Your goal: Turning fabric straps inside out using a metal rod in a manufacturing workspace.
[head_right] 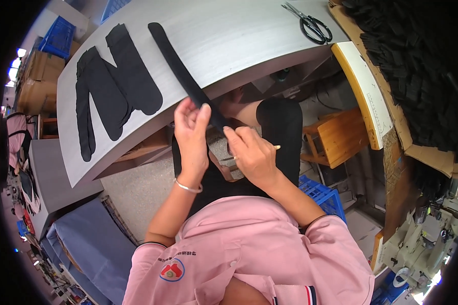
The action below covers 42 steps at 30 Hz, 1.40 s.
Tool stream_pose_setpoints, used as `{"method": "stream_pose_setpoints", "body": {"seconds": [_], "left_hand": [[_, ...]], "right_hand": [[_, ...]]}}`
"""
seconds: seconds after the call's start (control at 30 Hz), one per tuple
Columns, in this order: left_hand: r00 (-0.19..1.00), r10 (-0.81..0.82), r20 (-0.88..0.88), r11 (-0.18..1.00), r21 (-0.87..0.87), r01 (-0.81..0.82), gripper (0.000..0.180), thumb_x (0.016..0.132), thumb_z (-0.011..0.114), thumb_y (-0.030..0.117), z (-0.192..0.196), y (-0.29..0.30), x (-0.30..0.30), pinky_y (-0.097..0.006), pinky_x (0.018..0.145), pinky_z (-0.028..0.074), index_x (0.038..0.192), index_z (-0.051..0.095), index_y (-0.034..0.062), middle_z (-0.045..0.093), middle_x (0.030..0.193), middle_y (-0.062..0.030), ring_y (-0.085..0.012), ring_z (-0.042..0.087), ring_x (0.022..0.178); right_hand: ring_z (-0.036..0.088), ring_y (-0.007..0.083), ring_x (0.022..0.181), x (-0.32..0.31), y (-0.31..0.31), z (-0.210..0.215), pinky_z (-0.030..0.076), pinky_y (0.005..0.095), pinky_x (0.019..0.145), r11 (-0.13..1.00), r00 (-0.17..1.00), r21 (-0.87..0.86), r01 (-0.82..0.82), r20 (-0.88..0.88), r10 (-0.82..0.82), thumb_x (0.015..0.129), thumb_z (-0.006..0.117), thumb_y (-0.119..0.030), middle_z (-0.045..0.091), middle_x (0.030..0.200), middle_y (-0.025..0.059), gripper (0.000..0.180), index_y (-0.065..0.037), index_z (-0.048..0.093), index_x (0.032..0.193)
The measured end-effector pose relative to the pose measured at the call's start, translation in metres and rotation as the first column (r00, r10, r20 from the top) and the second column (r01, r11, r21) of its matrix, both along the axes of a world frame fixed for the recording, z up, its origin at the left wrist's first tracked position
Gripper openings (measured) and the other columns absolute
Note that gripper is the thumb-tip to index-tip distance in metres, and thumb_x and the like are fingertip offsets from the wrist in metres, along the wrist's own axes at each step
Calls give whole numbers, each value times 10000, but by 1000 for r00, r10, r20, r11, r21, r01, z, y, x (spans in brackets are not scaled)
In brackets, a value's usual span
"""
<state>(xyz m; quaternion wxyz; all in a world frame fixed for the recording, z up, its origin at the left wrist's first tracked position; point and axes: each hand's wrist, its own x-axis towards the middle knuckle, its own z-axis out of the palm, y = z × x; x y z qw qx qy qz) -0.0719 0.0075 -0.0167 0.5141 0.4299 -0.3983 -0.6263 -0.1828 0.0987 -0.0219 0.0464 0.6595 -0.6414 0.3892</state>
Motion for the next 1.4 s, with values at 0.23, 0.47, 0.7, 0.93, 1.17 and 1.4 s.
{"method": "stream_pose_setpoints", "body": {"seconds": [0.23,0.47,0.7,0.93,1.17,1.4], "left_hand": [[917,-167,-363,859,402,316,238,964,655,157,-28,15,44,-263,864,503,1150,604,18,683,1041,-57,-118,635,946],[789,-293,-540,758,373,536,282,1024,538,194,-14,17,58,-323,969,487,1229,589,7,648,1192,-90,-176,625,1086],[825,-379,-418,736,405,543,221,992,596,163,-19,29,58,-315,898,524,1142,635,6,679,1088,-66,-148,648,983],[903,-315,-293,804,422,418,86,906,712,89,-41,32,59,-215,700,537,943,676,21,711,890,-52,-97,651,730],[922,-344,-176,803,453,387,186,887,736,80,-25,47,41,-208,695,516,1046,687,-2,709,890,-42,-70,634,735],[880,-464,-102,785,412,462,132,864,752,60,-29,49,47,-208,644,503,960,688,-3,703,821,-45,-84,621,658]], "right_hand": [[600,177,638,10,21,11,485,274,560,990,934,132,-45,356,-5,778,794,-115,629,937,84,309,-42,702,1063],[571,38,727,-2,21,5,456,187,629,869,366,386,-309,892,-265,922,689,-101,685,903,27,215,22,686,1099],[599,26,751,3,15,2,498,193,660,891,174,312,-331,948,-267,904,716,-77,687,874,18,201,56,665,1045],[608,28,714,5,20,-7,501,201,623,884,173,336,-326,940,-294,890,728,-82,691,818,20,172,39,678,1002],[576,30,655,-5,23,-16,461,205,552,848,332,475,-234,859,-389,874,742,-133,665,725,21,188,28,668,936],[571,18,717,-15,0,-15,459,190,623,883,332,375,-281,902,-277,883,736,-116,669,802,7,148,14,667,878]]}}
